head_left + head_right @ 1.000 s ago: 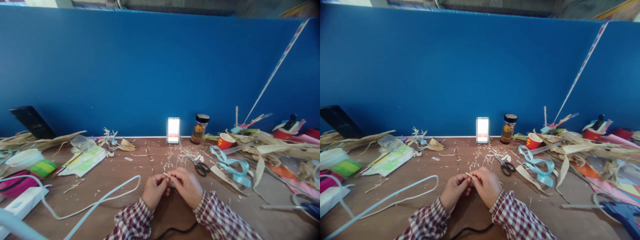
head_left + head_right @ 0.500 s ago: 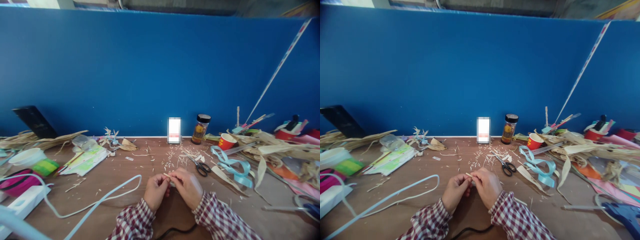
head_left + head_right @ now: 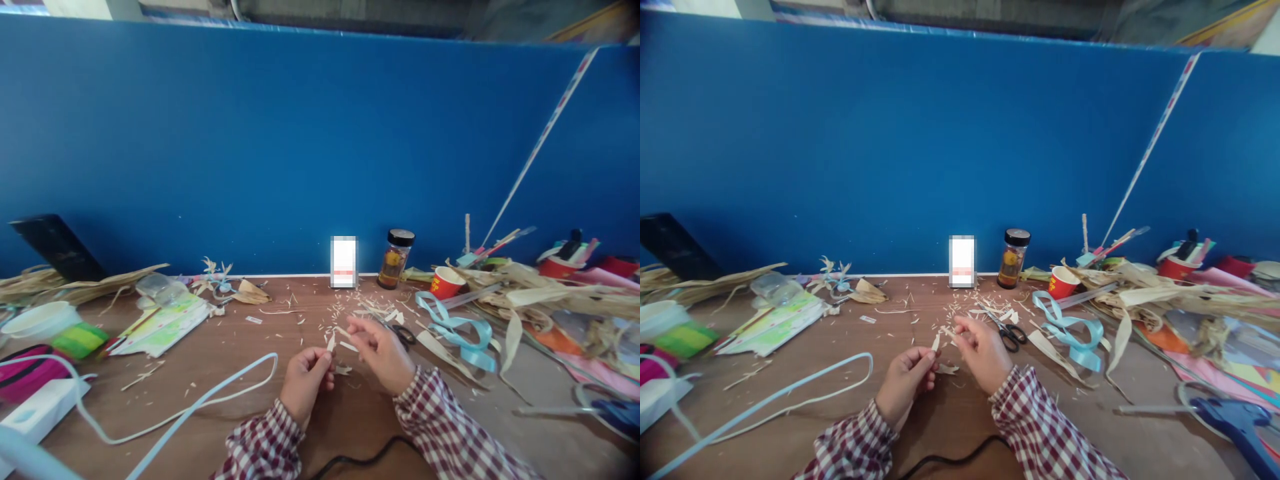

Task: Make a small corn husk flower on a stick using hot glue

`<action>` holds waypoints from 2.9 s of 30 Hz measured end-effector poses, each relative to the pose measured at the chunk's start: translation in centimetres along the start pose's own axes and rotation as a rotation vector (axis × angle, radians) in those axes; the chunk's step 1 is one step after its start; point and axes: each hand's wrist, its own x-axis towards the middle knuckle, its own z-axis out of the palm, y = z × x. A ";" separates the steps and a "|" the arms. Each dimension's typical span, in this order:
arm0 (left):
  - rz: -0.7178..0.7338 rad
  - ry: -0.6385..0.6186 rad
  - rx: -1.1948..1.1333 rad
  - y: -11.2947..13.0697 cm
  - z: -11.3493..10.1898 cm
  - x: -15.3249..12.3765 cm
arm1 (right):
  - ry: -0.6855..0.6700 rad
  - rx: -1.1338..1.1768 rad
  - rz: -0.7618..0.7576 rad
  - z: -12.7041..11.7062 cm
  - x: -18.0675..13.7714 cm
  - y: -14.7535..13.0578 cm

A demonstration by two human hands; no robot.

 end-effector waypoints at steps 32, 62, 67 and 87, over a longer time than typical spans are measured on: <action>0.032 -0.049 0.176 0.1 0.3 -0.2 | -0.021 -0.357 -0.107 2.3 -1.1 0.2; 0.135 -0.040 0.288 0.4 0.2 -0.4 | -0.081 -0.305 -0.118 2.5 -1.3 -0.5; 0.132 -0.057 0.225 0.6 0.4 -0.7 | 0.060 -0.532 -0.111 0.9 -0.6 1.3; 0.040 0.081 0.103 0.0 0.8 0.1 | 0.009 -0.657 -0.380 0.4 0.5 5.7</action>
